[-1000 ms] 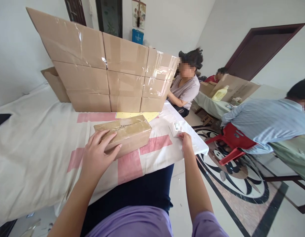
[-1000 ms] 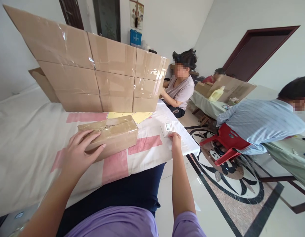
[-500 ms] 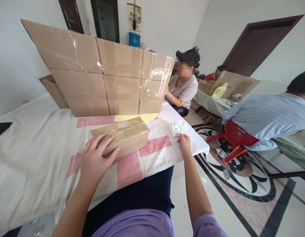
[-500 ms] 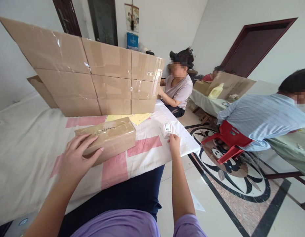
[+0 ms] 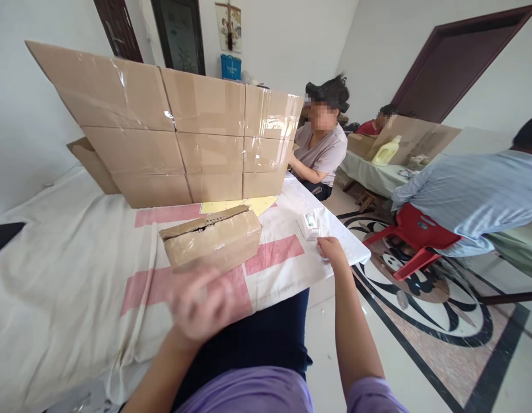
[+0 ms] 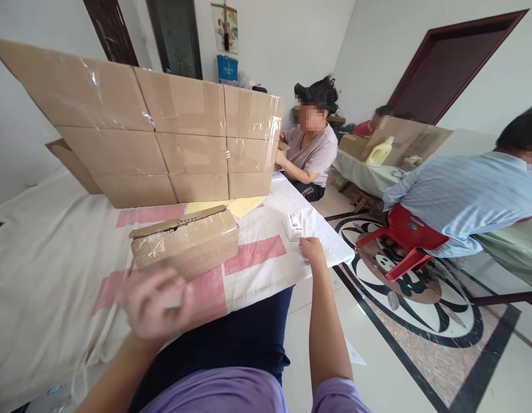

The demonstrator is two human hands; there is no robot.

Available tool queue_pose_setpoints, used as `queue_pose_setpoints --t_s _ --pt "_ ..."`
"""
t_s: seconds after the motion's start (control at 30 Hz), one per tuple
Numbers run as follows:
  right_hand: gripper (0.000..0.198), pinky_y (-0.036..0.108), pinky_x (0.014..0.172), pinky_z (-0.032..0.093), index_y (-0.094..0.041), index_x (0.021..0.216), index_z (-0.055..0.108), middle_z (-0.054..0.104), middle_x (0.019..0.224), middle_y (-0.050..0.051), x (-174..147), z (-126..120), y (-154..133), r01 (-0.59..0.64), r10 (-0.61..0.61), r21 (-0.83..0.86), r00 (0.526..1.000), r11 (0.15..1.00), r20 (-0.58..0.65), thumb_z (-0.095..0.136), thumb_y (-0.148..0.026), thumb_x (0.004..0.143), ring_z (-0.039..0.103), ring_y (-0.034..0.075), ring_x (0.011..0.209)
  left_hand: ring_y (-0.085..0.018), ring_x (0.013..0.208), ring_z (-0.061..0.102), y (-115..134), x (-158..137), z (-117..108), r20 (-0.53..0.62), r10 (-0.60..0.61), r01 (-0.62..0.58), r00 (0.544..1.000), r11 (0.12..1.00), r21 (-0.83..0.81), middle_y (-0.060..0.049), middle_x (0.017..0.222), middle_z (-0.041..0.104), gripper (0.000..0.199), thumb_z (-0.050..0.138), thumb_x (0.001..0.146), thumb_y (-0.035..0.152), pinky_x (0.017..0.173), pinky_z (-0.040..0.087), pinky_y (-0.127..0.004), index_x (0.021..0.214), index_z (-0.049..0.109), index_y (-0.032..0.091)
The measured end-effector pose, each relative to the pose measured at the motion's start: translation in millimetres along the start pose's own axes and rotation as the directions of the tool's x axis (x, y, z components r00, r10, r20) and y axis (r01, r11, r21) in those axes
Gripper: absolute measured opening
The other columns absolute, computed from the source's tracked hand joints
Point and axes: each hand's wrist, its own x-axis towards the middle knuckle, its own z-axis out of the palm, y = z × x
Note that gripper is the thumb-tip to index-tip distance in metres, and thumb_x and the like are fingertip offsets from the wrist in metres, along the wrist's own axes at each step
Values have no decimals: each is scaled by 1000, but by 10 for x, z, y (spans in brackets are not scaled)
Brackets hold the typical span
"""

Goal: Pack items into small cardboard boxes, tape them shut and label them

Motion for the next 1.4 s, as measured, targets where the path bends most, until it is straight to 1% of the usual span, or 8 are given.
queue_pose_setpoints --t_s 0.07,0.2,0.3,0.37,0.53,0.7,1.0,1.4 --pt "32 22 45 30 -18 68 56 41 49 -10 -6 -2 19 5 -5 23 999 1000 37 66 -38 92 36 6 41 -20 93 66 330 67 235 65 237 -208 969 932 -296 -1 99 70 36 75 78 16 83 51 -37 108 65 33" --pt "33 25 46 30 -21 61 49 33 43 -10 -89 -46 36 27 -45 139 991 990 123 60 -40 85 29 7 38 -18 82 64 772 240 1142 288 339 -120 896 808 -577 0 87 69 22 57 91 17 75 48 -35 109 65 28" --pt "35 25 52 40 -23 60 45 31 42 -11 -167 -99 38 38 -79 218 980 975 181 60 -46 82 25 6 37 -25 100 63 842 366 1928 604 207 185 770 833 -521 -8 109 67 48 56 92 20 85 50 -40 139 52 27" --pt "35 27 57 46 -23 61 47 32 42 -11 -183 -128 40 38 -91 247 974 968 209 62 -49 80 26 6 37 -30 108 60 846 434 2363 712 83 351 697 827 -439 -13 121 60 68 62 87 19 87 51 -44 151 40 28" --pt "34 27 60 47 -22 63 51 37 42 -11 -86 -153 44 -8 -64 257 961 966 270 67 -48 78 31 7 36 -27 113 57 899 461 2984 729 58 454 683 748 -485 -13 125 52 50 65 88 22 89 53 -39 137 56 26" --pt "33 24 49 36 -21 63 55 38 38 -10 -1 -144 74 -75 -2 257 958 963 286 69 -45 81 29 7 34 -21 117 55 892 371 3130 732 105 476 673 696 -538 -9 130 49 31 58 96 27 89 53 -30 126 65 29" --pt "39 28 68 48 -23 65 53 40 39 -9 -143 -159 102 -15 -56 275 967 961 250 63 -52 89 35 9 38 -26 112 57 859 375 3044 617 197 255 762 784 -565 -8 136 57 34 49 97 20 87 51 -40 127 63 29" --pt "34 29 68 46 -23 66 58 43 36 -7 -132 -155 91 -34 -28 260 972 965 232 61 -46 92 37 10 37 -26 117 57 862 347 3106 699 103 495 708 633 -595 -8 147 50 48 56 90 17 91 55 -39 137 51 25"
